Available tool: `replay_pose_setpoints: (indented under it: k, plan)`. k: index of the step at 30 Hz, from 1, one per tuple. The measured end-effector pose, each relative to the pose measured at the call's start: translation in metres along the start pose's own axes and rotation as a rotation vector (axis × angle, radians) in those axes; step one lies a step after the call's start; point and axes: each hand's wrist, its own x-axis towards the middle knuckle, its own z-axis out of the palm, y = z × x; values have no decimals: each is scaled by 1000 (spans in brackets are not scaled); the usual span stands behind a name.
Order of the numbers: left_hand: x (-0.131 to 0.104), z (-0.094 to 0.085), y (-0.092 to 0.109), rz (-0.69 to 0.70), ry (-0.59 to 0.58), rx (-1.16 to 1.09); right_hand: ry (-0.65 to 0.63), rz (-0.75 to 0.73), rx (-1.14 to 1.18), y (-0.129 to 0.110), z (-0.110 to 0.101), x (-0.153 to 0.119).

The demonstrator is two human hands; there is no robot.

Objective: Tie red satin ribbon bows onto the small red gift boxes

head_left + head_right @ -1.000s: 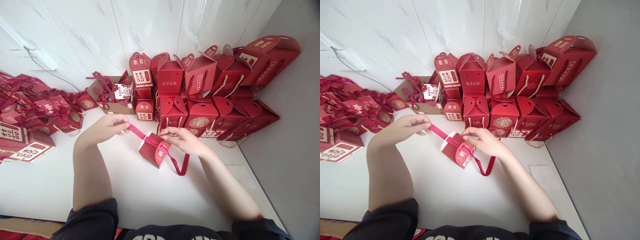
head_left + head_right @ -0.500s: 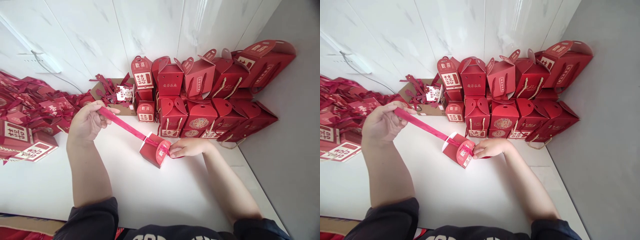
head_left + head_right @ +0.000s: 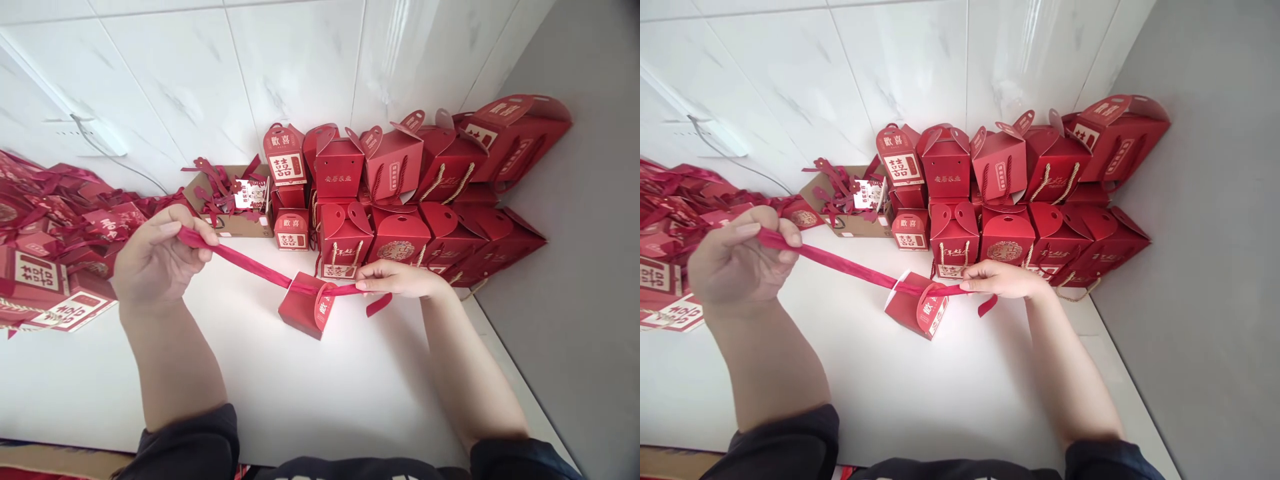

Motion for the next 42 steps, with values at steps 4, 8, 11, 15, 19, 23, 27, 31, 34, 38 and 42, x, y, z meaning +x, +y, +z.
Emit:
replay_pose_setpoints:
  k: [4,8,11,15,19,23,27,31,34,38,42]
  plan:
    - [-4,21,1,70,-67,-13,22,95,-63,-15,-8,-29]
    - [-9,38,0,87,-163,-17,89,34,-117,-24,-15,-53]
    - [-11,42,-1,84,-199,-30,177,9,-57,-28,-14,-65]
    - [-11,46,0,134,-186,-65,479,-23,80,-38,-7,-72]
    - [-10,62,2,195,-173,-85,848,-191,188,-50,-1,-62]
    - [-9,89,-1,224,-171,-54,1009,-477,265,-62,4,-38]
    - [-10,112,-5,247,-166,-22,1016,-601,358,-75,21,-18]
    - [-12,121,-10,274,-138,95,1009,-575,313,-86,41,-10]
    - [-13,122,-13,284,-71,144,952,-539,296,-90,50,-7]
    - [-8,129,-20,201,14,155,789,-503,393,-92,57,1]
    - [4,138,-32,117,57,149,732,-514,415,-90,62,10]
